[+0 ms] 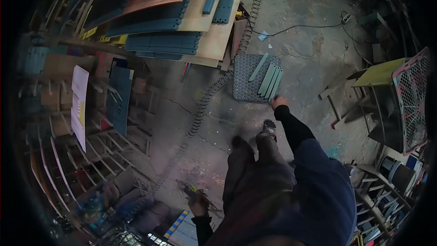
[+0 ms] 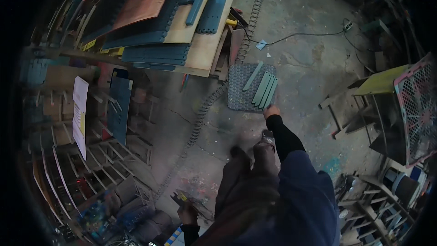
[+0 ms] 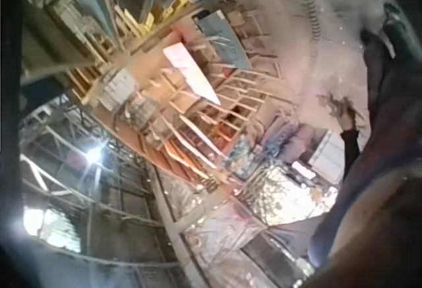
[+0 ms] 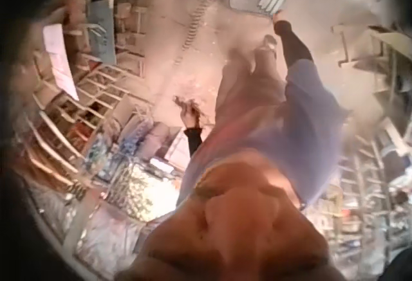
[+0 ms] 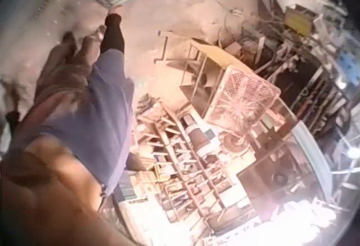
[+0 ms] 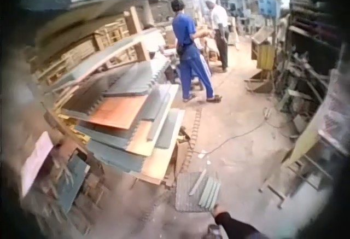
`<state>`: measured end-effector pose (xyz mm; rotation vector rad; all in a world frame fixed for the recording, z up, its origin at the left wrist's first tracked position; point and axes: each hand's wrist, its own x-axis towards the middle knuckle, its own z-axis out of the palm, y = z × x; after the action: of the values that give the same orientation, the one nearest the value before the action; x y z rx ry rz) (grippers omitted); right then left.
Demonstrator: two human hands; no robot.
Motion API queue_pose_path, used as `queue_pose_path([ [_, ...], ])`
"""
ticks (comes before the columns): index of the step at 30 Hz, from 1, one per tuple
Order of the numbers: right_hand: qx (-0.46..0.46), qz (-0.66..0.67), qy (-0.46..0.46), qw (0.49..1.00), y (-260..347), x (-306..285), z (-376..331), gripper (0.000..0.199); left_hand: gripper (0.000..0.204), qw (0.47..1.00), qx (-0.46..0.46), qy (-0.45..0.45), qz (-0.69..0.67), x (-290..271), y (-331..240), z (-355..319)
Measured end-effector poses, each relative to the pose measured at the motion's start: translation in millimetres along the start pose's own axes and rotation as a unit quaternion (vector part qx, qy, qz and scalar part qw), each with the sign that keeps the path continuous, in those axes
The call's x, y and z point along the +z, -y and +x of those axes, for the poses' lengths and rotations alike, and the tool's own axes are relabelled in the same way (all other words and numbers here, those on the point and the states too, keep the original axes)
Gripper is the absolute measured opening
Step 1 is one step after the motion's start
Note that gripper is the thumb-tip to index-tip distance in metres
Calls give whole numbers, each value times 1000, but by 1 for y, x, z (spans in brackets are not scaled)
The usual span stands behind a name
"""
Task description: The person selects several yellow sticks from a box and moves to a stool. They then insert the sticks into holes on light green flat pieces, repeating the process for multiple pieces.
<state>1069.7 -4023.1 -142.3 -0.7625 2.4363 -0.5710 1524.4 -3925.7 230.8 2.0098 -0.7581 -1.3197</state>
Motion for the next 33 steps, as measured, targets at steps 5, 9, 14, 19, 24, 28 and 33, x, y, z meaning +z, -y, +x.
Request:
queue_pose_path([
  [5, -32, 87, -11, 996, 79, 27, 43, 30, 31, 992, -60, -3, 113, -9, 0, 26],
  [9, 4, -3, 41, 999, 143, 28, 62, 44, 34, 975, -48, 52, 209, 2, -11, 84],
  [14, 36, -22, 39, 998, 141, 55, 96, 36, 28, 971, -49, 52, 228, -2, -50, 133],
  [19, 33, 84, -20, 996, 125, 71, 89, 27, 31, 973, -32, 51, 223, -10, -56, 160],
  [24, -7, 101, -72, 992, 102, 42, 33, 24, 33, 961, -31, 125, 245, 20, -76, 171],
  [28, 38, 96, -80, 991, 68, 35, 21, 25, 32, 949, -11, 176, 263, 40, -83, 182],
  [33, -26, 101, -89, 991, 72, 26, 15, 28, 30, 946, -8, 202, 254, 48, -85, 195],
])
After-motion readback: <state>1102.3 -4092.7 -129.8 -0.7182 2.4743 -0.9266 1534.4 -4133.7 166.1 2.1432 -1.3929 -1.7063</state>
